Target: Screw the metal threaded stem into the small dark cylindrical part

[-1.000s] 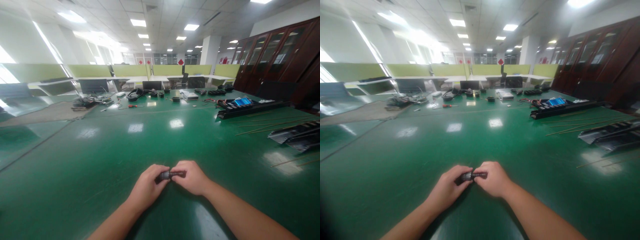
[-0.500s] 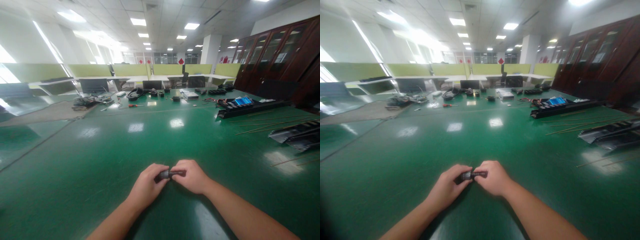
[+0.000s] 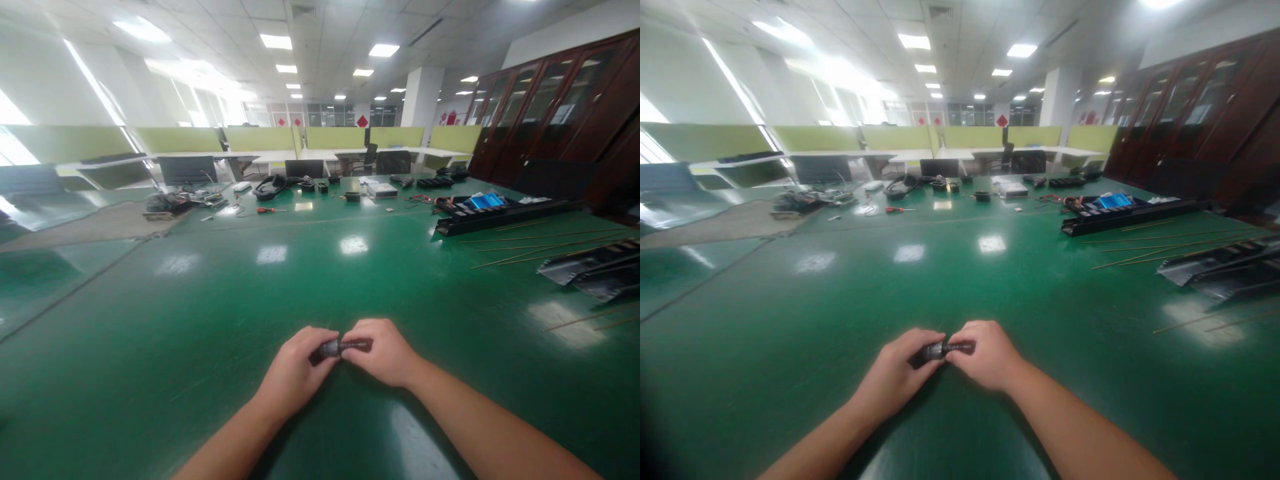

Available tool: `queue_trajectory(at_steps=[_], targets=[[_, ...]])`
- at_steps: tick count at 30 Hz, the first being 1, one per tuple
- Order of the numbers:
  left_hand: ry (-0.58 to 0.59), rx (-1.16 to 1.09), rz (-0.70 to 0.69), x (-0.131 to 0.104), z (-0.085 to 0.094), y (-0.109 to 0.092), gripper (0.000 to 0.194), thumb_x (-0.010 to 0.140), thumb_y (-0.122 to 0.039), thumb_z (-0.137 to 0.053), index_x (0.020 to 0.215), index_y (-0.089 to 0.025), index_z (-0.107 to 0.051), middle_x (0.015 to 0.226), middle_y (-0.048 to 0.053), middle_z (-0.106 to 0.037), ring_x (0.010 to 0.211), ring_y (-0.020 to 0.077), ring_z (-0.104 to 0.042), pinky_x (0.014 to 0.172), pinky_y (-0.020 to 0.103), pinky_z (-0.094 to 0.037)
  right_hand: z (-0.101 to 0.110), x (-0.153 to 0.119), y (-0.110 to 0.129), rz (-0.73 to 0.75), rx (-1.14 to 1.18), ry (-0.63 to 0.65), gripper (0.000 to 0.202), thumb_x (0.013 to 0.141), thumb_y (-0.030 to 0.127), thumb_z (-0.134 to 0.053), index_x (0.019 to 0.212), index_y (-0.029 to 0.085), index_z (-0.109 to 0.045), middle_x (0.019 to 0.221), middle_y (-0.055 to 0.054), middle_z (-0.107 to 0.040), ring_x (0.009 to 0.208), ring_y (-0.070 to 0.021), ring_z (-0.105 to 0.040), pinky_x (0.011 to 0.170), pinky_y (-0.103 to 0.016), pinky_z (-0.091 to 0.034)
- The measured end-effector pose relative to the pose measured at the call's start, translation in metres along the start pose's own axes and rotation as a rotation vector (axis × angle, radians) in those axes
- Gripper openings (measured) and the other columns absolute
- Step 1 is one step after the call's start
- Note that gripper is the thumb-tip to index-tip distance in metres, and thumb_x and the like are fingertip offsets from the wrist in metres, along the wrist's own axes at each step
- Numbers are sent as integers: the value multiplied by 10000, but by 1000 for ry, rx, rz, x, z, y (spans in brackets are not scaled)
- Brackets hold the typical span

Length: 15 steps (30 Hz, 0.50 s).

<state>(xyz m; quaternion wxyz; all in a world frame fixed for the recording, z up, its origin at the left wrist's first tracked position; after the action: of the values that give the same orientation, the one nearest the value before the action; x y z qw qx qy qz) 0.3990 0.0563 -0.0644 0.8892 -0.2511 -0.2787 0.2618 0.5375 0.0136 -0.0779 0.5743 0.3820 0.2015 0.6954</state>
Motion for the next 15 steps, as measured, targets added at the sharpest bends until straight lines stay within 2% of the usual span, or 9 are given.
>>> queue_trajectory(at_steps=[15], targets=[[-12, 11, -7, 0, 0, 1, 245, 832, -173, -671, 1070, -227, -690, 999, 44, -708, 914, 194, -667, 850, 310, -549, 2, 0, -3, -15, 2, -9, 81, 814, 223, -707, 848, 221, -781, 748, -7, -692, 688, -139, -603, 631, -242, -398]])
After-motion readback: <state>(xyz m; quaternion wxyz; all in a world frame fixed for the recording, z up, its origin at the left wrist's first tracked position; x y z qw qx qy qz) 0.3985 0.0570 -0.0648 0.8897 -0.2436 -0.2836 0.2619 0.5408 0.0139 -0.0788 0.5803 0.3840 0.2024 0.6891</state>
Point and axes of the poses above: each hand's wrist, its own x-axis towards the middle knuckle, its own z-axis out of the back of the hand, y = z × x, the point moved 8 cm from there along x, towards the middle knuckle
